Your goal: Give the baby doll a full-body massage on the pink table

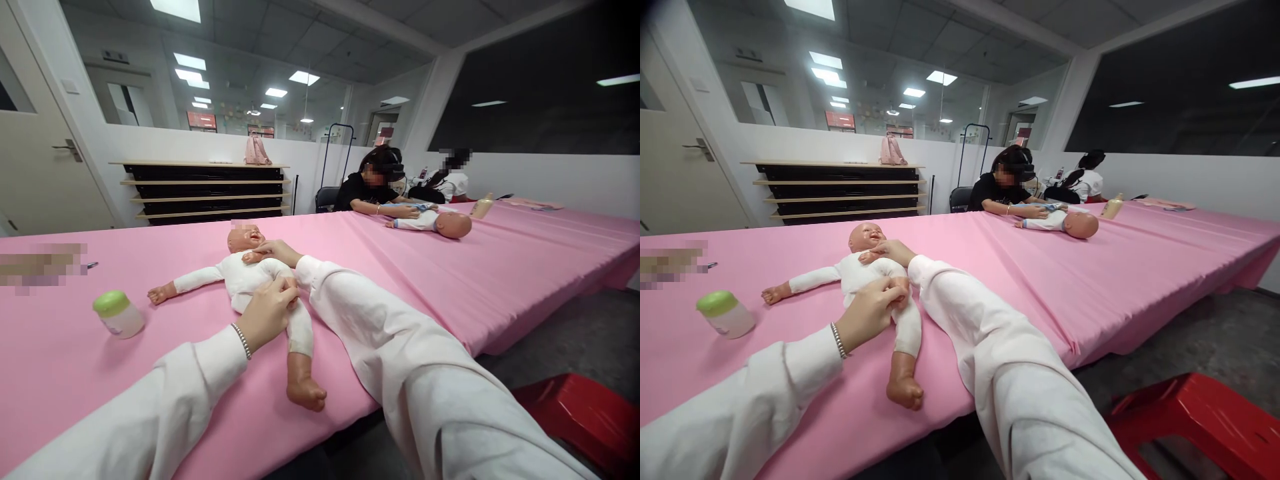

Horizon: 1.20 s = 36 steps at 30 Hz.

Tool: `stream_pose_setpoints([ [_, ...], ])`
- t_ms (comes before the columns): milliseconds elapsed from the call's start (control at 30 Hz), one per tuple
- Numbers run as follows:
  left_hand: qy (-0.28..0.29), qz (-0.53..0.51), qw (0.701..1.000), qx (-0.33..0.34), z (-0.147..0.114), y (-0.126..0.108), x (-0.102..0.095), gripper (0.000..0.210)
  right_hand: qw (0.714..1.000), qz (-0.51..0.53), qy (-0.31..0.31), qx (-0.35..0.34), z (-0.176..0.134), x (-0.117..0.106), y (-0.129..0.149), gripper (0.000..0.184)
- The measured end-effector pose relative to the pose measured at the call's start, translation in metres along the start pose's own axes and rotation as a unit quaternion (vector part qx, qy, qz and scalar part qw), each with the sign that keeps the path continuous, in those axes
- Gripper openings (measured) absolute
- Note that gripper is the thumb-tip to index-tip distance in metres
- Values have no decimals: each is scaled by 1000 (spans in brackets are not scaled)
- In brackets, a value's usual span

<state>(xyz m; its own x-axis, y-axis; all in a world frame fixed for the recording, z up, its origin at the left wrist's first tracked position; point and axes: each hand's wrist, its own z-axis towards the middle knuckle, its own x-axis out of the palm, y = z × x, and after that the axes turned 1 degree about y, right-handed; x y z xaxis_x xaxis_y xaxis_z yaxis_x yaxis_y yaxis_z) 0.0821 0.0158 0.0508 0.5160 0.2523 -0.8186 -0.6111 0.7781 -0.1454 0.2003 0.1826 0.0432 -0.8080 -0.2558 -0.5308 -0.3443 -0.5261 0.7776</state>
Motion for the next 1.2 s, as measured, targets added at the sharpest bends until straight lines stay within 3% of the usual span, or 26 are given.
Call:
stream_pose_setpoints([
  [67,7,-8,1000,-10,-1,0,-7,26,1000,7,-18,17,0,-3,-2,28],
  [167,-10,-20,999,-24,-18,-3,-37,27,986,88,-137,48,-10,-30,-13,33],
  [233,-48,-8,999,-23,-42,-7,-59,23,951,191,-236,59,-27,-53,-27,31],
  [333,-72,22,997,3,-90,-14,-75,22,864,346,-337,142,-60,-77,-56,31],
  [400,-68,33,997,23,-120,-19,-72,23,824,401,-363,169,-81,-82,-75,36],
  [467,-62,31,996,52,-140,-25,-63,22,807,426,-365,188,-94,-79,-89,36],
  [600,-69,15,996,54,-156,-32,-42,21,811,405,-372,200,-99,-68,-101,32],
  [767,-53,-3,999,-2,-161,-33,-23,23,853,178,-434,229,-96,-65,-105,46],
  [900,-36,-7,999,-9,-169,-27,-20,23,865,83,-433,241,-104,-68,-105,53],
  [967,-21,-25,999,-17,-169,-24,-26,33,862,57,-438,249,-107,-64,-103,54],
  [1033,1,-73,994,-78,-164,-19,-37,36,848,32,-461,258,-106,-52,-99,56],
  [1100,14,-148,971,-189,-148,-10,-46,33,839,7,-479,256,-99,-30,-93,55],
  [1200,7,-244,915,-321,-104,16,-48,37,872,60,-437,213,-78,11,-85,49],
])
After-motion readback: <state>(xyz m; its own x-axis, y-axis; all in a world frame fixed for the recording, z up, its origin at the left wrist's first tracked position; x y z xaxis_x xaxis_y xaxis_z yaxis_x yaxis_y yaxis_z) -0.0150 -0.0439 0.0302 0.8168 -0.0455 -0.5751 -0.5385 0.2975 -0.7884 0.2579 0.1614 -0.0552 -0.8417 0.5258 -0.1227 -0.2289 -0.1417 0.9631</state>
